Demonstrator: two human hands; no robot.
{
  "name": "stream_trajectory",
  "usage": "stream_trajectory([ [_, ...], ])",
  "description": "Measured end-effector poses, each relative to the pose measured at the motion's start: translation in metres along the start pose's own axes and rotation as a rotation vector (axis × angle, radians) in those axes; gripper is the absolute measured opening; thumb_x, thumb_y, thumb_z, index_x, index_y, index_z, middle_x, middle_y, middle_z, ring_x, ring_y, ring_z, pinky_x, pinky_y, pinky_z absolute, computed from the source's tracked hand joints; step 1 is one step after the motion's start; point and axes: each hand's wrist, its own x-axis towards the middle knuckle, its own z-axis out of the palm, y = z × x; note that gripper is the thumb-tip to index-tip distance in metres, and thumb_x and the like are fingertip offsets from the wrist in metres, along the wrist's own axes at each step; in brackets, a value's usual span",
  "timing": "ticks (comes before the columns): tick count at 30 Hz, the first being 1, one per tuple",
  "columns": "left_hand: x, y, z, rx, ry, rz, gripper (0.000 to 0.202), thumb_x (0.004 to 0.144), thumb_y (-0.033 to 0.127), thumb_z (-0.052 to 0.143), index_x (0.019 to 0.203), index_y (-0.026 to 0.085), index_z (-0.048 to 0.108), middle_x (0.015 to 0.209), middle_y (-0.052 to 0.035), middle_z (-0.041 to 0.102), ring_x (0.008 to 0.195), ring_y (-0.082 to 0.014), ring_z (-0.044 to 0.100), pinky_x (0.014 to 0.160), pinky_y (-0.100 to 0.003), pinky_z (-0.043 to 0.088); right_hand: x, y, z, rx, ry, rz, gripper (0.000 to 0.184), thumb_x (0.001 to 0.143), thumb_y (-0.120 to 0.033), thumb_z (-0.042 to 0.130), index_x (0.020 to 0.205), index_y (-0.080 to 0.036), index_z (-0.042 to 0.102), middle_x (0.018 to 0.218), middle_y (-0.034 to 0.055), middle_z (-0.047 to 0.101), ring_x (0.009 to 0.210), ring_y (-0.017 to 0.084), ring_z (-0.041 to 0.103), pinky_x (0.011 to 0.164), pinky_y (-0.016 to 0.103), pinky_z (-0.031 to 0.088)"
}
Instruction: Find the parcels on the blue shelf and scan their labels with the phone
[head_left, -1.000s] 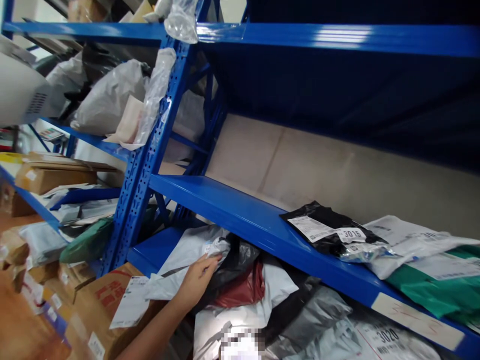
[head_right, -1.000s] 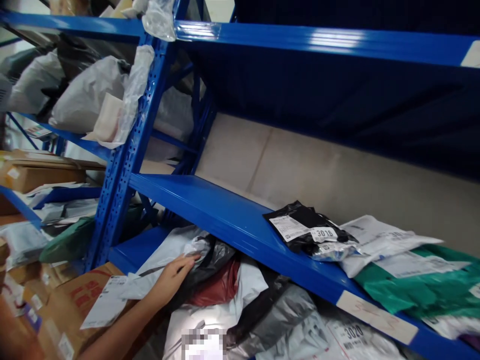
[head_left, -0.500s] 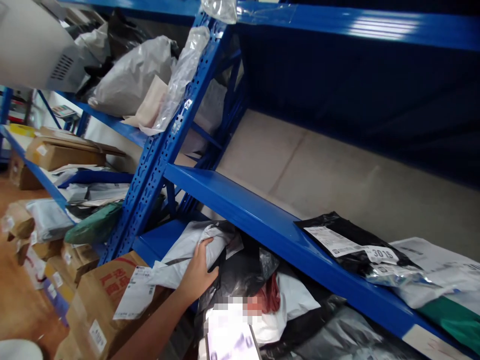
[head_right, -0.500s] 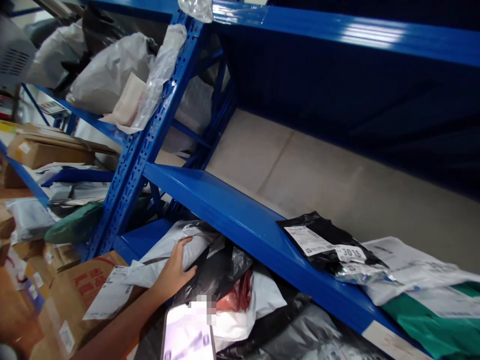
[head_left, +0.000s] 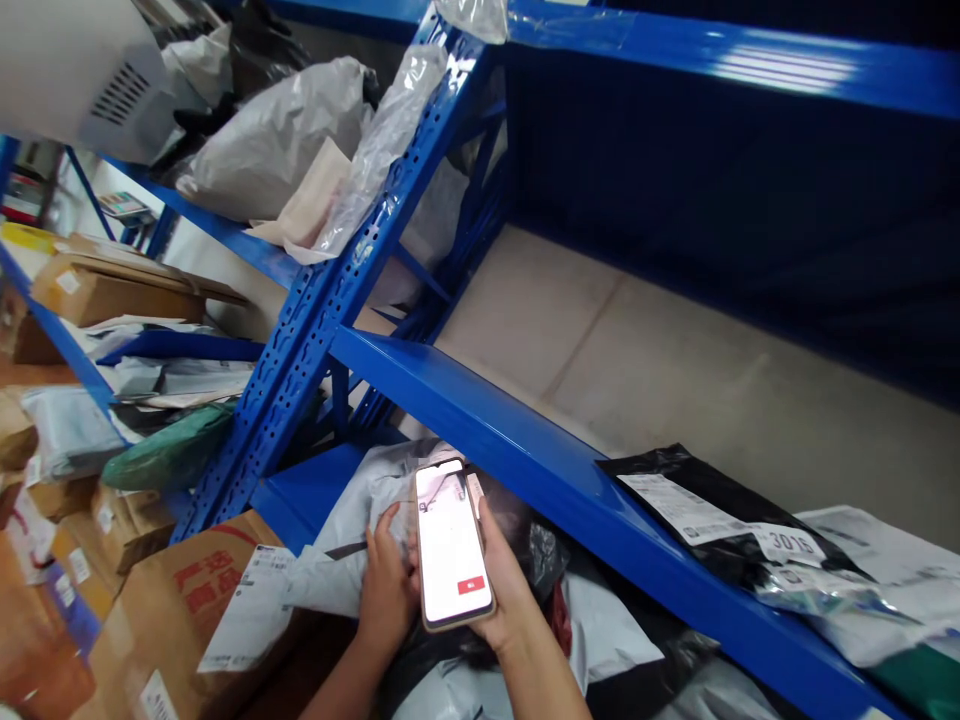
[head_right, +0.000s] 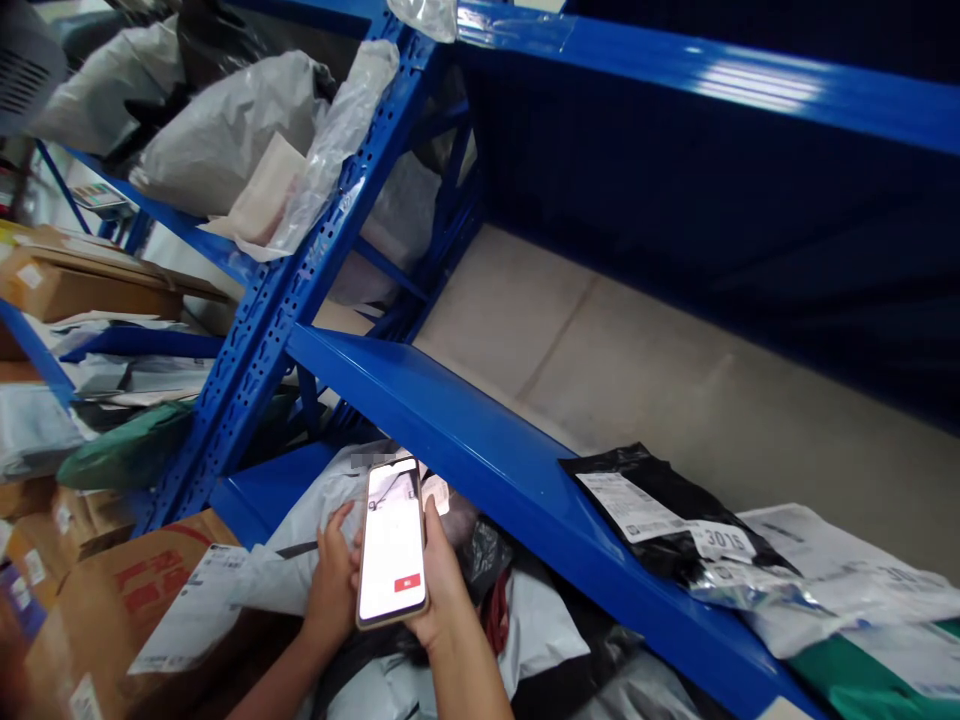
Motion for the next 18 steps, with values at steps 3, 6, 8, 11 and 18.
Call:
stream_trajectory([
  [3,0.005,0.007,-0.002,0.001,0.063,-0.063,0.062,0.076,0.031,0.050,0.131,0.013,0.027,0.133,-0.0201,0.032,0.128,-0.0338,0.038,0.101,-0.054,0.039,-0.001,-0.002,-0.007,-0.025,0.021,-0.022,0.067,0.089,-0.063,0.030,0.097,-0.006,0.064,0.072,0.0145,0.073,0.066,0.025,0.070,0.067,0.044,0.057],
  [6,0.008,0.010,-0.004,-0.013,0.131,-0.087,0.058,0.078,0.035,0.050,0.128,0.014,0.028,0.130,-0.0172,0.035,0.128,-0.0313,0.037,0.109,-0.053,0.030,-0.001,-0.005,-0.009,-0.041,0.068,-0.040,0.064,0.089,-0.061,0.034,0.093,-0.006,0.065,0.067,0.0137,0.073,0.063,0.024,0.070,0.066,0.042,0.057],
  [8,0.009,0.012,-0.005,-0.028,0.130,-0.104,0.058,0.079,0.038,0.049,0.127,0.014,0.028,0.132,-0.0171,0.034,0.129,-0.0313,0.036,0.110,-0.052,0.029,-0.001,-0.006,-0.009,-0.050,0.085,-0.050,0.064,0.089,-0.061,0.035,0.093,-0.005,0.066,0.066,0.0136,0.073,0.062,0.024,0.070,0.065,0.041,0.057],
  [11,0.008,0.012,-0.005,-0.036,0.125,-0.105,0.058,0.080,0.040,0.048,0.128,0.015,0.027,0.132,-0.0170,0.033,0.131,-0.0314,0.033,0.110,-0.052,0.029,-0.001,-0.007,-0.011,-0.059,0.087,-0.053,0.064,0.090,-0.059,0.035,0.095,-0.004,0.065,0.067,0.0140,0.073,0.060,0.022,0.069,0.064,0.038,0.057],
  [18,0.009,0.008,-0.004,-0.019,0.130,-0.077,0.056,0.081,0.038,0.047,0.127,0.015,0.028,0.132,-0.0167,0.033,0.130,-0.0309,0.032,0.110,-0.052,0.028,0.001,-0.007,-0.013,-0.073,0.066,-0.028,0.070,0.088,-0.063,0.033,0.101,-0.001,0.063,0.073,0.0172,0.074,0.056,0.021,0.068,0.056,0.033,0.056],
])
